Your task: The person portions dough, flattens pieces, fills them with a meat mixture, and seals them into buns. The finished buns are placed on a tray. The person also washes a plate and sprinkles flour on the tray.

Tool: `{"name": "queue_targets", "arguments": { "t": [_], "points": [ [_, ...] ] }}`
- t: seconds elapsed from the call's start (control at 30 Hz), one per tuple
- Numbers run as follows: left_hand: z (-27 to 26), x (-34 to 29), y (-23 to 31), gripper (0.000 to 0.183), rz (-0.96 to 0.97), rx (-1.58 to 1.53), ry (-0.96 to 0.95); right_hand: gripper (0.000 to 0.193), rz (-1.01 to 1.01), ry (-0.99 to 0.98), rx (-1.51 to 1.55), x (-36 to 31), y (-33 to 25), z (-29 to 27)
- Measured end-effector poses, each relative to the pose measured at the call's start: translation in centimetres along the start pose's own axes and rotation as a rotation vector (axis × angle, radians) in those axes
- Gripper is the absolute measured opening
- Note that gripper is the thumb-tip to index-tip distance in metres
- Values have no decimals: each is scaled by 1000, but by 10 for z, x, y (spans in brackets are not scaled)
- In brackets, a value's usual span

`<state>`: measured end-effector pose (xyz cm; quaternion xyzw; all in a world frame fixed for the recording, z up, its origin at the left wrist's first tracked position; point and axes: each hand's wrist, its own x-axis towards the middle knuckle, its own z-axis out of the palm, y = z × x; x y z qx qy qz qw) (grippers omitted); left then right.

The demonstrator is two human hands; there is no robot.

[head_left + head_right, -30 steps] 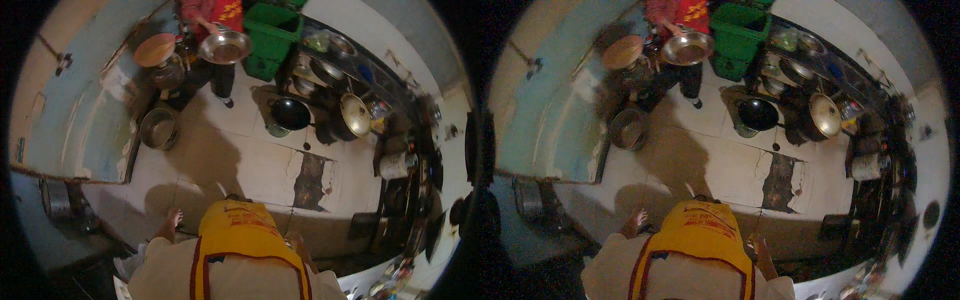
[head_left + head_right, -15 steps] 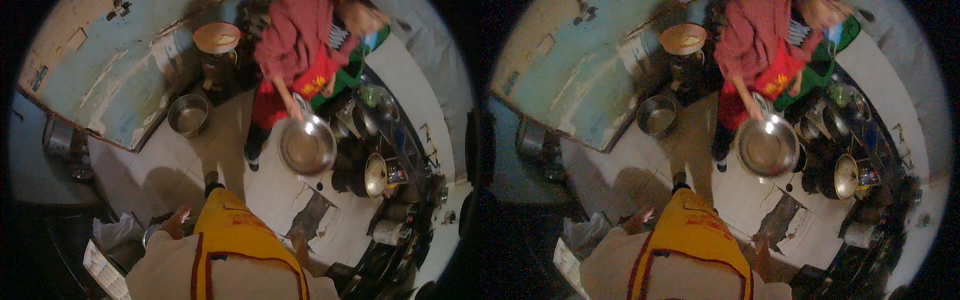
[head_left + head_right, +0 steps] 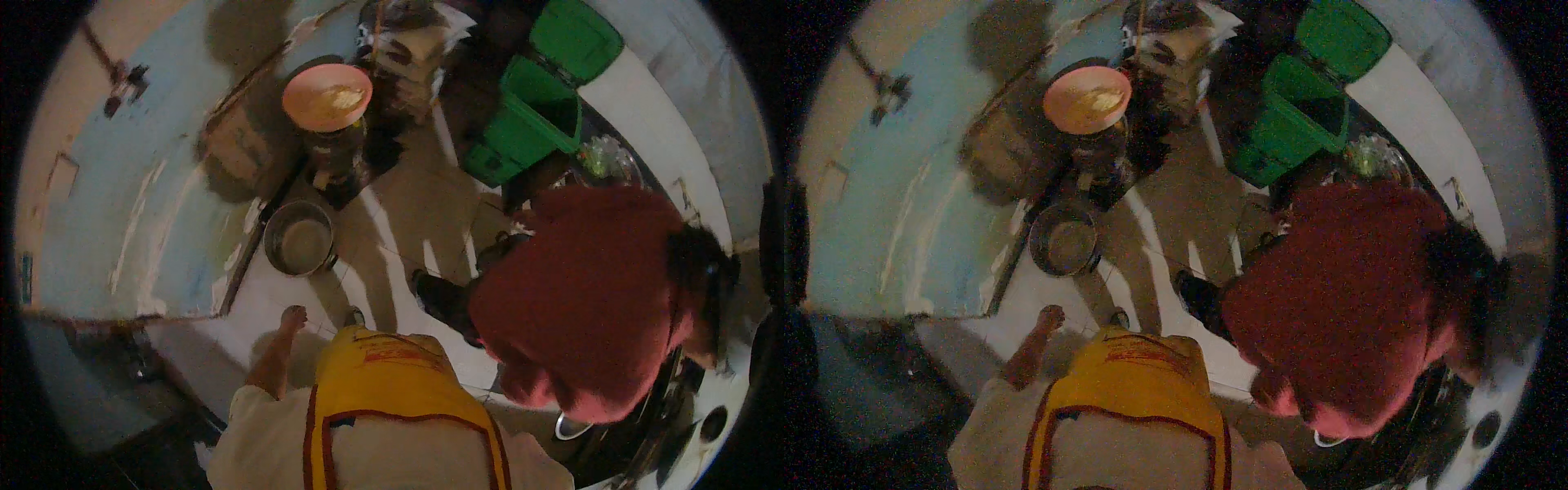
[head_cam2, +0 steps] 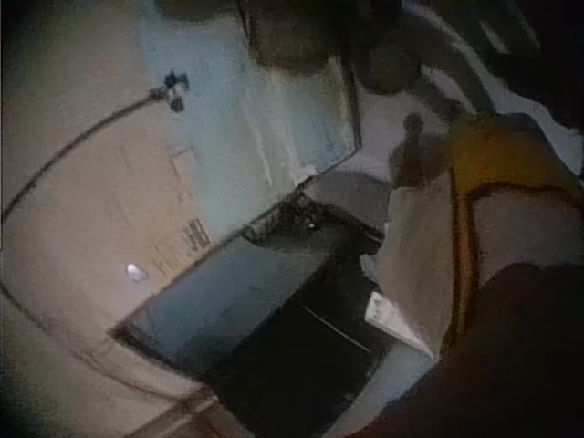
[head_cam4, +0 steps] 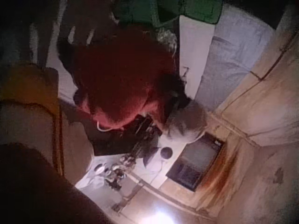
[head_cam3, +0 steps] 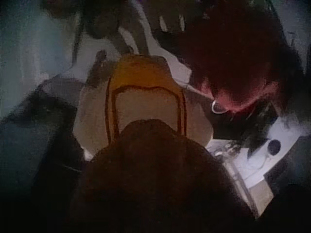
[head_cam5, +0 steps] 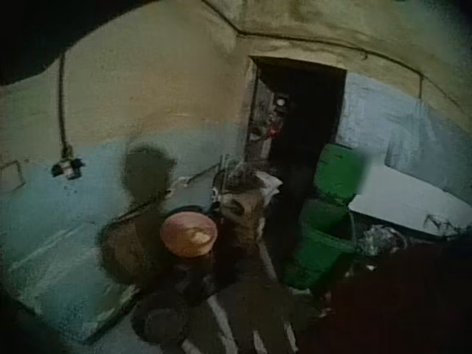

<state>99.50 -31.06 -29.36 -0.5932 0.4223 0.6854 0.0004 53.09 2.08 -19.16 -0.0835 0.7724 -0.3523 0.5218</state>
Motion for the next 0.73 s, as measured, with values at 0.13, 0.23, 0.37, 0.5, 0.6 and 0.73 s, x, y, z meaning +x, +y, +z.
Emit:
{"name": "queue_targets", "arguments": {
  "t": [0.13, 0.23, 0.37, 0.5, 0.6, 0.73],
  "points": [
    [15, 31, 97, 59, 207, -323, -265, 46, -11, 17, 54, 28, -50, 14],
    [58, 41, 172, 51, 384, -494, -375, 48, 56, 28, 84, 50, -62, 7],
    [108, 64, 295, 37, 317, -377, -307, 51, 184, 45, 158, 99, -66, -12],
    [129, 98, 407, 33, 520, 463, -89, 53, 267, 56, 272, 173, -96, -51],
    [158, 126, 488, 32, 558, 427, 53, 55, 222, 32, 336, 248, -166, -94],
    [173, 138, 552, 32, 536, 286, 155, 58, -21, -43, 455, 380, -269, -157]
  ]
}}
